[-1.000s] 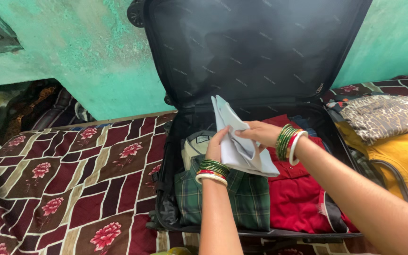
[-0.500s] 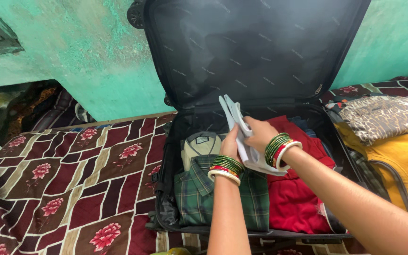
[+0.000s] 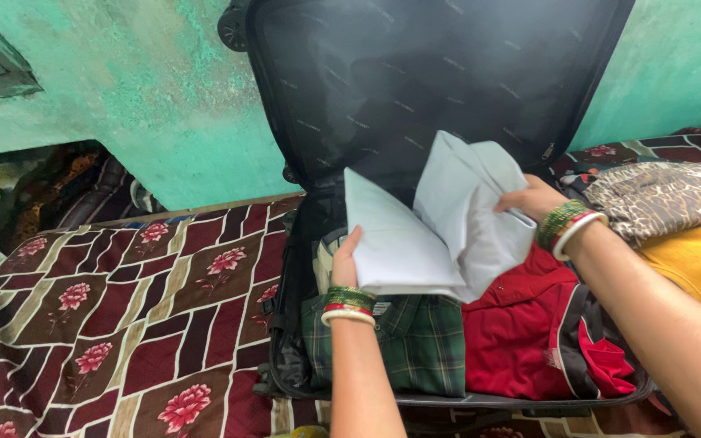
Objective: The person packs various clothes, including floral-patterned shirts, a yellow top, and a leopard-print garment, into a black suitcase positioned on a bed.
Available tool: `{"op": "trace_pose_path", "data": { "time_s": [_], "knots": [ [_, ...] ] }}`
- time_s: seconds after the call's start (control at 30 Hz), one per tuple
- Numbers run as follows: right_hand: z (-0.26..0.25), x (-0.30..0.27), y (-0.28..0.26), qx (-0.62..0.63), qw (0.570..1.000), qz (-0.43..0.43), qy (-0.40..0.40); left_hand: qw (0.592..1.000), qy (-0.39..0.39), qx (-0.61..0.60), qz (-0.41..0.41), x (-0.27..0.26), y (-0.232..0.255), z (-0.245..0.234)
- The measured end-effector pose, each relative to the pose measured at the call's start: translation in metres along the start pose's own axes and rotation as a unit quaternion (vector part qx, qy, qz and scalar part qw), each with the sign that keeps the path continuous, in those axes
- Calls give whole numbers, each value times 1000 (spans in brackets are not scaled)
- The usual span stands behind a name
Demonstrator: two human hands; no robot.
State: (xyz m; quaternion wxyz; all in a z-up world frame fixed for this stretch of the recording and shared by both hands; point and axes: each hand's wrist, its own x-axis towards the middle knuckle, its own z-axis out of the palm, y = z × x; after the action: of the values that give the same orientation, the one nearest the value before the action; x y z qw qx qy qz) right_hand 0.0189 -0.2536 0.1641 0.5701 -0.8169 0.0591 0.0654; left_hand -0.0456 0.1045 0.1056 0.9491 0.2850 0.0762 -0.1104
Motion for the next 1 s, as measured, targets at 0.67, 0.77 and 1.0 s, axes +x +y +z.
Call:
{"op": "trace_pose_path", "data": {
  "time_s": [0.67, 0.77, 1.0],
  "knots": [
    [-40, 0, 137, -246, 956, 62, 147, 586, 422, 684, 103, 18, -21, -98],
    [-18, -8, 108, -407, 886, 0, 224, 557, 443, 686, 151, -14, -10, -7],
    [55, -40, 62, -448, 850, -160, 228, 567, 272, 760, 161, -28, -74, 76]
  ]
}}
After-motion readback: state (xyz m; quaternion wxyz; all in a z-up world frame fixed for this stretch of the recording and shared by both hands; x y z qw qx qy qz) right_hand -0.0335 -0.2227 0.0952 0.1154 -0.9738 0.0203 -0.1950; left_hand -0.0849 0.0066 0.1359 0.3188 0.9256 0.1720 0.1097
